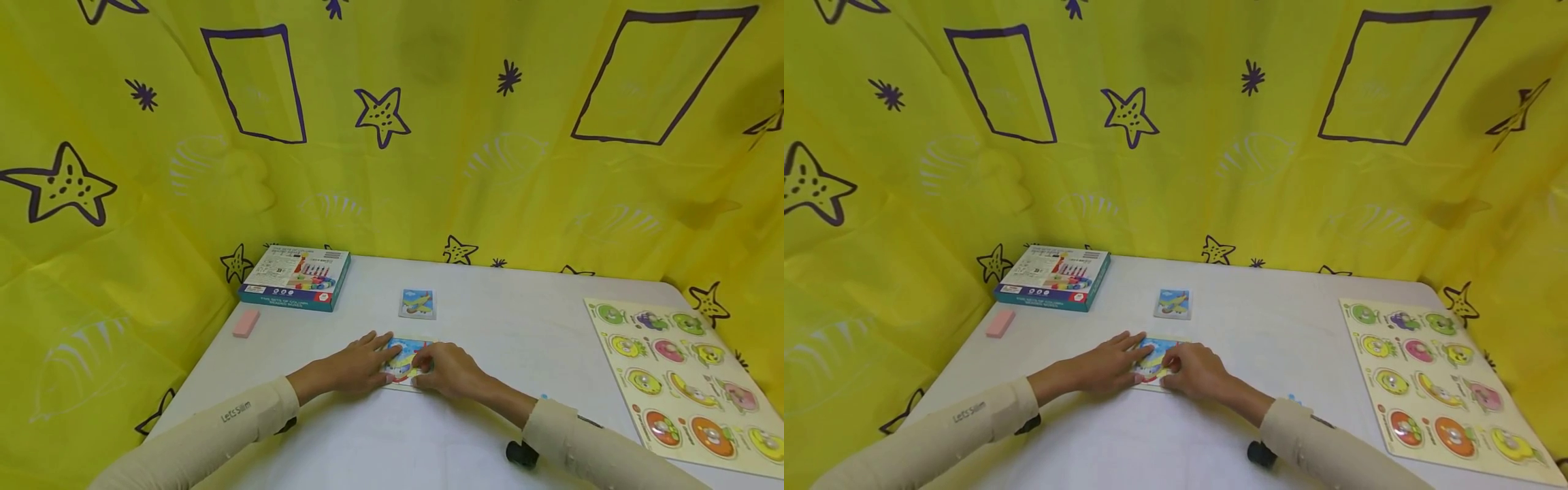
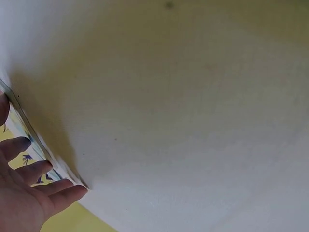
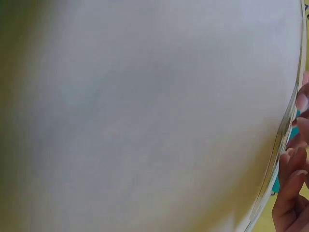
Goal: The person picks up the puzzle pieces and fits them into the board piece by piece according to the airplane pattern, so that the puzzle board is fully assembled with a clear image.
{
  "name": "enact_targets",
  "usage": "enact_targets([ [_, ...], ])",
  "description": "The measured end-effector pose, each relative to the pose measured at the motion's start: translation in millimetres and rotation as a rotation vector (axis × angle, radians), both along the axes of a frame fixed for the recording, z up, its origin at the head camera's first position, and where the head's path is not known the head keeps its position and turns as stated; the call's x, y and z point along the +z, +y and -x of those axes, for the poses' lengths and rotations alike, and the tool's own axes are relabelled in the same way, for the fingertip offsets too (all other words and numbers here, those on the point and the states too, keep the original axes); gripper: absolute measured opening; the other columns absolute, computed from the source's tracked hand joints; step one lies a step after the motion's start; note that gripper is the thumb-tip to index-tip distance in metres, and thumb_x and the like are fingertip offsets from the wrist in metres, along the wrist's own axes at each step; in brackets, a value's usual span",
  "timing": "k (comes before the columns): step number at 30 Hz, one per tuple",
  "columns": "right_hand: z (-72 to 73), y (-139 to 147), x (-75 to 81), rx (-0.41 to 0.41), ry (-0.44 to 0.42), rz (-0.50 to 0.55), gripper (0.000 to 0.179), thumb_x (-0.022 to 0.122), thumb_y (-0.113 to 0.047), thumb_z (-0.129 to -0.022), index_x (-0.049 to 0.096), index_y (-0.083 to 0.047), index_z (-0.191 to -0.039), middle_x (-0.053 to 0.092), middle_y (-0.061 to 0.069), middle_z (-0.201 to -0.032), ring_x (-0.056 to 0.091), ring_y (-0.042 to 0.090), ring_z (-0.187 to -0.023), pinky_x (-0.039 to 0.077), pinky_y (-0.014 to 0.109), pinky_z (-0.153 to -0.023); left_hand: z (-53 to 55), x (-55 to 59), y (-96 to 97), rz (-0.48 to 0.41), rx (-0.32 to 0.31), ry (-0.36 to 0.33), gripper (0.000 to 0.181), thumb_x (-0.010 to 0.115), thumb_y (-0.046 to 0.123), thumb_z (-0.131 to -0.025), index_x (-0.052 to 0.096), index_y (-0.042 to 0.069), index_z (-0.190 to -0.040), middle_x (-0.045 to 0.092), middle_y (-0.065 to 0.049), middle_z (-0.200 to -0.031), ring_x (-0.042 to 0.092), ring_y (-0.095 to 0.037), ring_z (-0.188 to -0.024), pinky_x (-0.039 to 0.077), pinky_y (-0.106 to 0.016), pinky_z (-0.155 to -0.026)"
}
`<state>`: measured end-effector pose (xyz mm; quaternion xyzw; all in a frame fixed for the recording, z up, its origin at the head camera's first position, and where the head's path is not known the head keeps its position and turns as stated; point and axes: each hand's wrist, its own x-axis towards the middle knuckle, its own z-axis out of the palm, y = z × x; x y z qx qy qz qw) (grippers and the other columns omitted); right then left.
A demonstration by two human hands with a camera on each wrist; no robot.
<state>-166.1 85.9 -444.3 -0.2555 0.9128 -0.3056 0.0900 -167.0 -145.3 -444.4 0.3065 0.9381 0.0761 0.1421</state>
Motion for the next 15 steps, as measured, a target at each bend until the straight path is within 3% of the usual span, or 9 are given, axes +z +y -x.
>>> enact_targets([
  [8, -0.5, 31, 5.1, -0.002, -0.021, 0.041, 0.02, 0.081, -0.02, -0.082, 0.073, -0.012, -0.099, 0.061, -0.01, -0.079, 0.052, 0.011, -0.078, 0.041, 0.025, -0.068, -3.4, 0.1, 1.2, -0.034, -0.036, 0.037, 0.055, 0.049, 0.041, -0.105, 0.041, 0.017, -0.155, 0.031, -0.012, -0.164, 0.029, -0.044, -0.149, 0.031, -0.058, -0.118],
  [15, -5.6, 72, 11.2, -0.021, -0.089, 0.065, 0.026, 0.081, -0.023, -0.085, 0.072, -0.008, -0.104, 0.062, -0.004, -0.085, 0.051, 0.011, -0.061, 0.045, 0.023, -0.055, -10.2, 3.2, 2.3, -0.02, -0.105, 0.042, 0.056, 0.051, 0.041, -0.104, 0.04, 0.02, -0.155, 0.031, -0.011, -0.164, 0.028, -0.042, -0.15, 0.033, -0.056, -0.117],
])
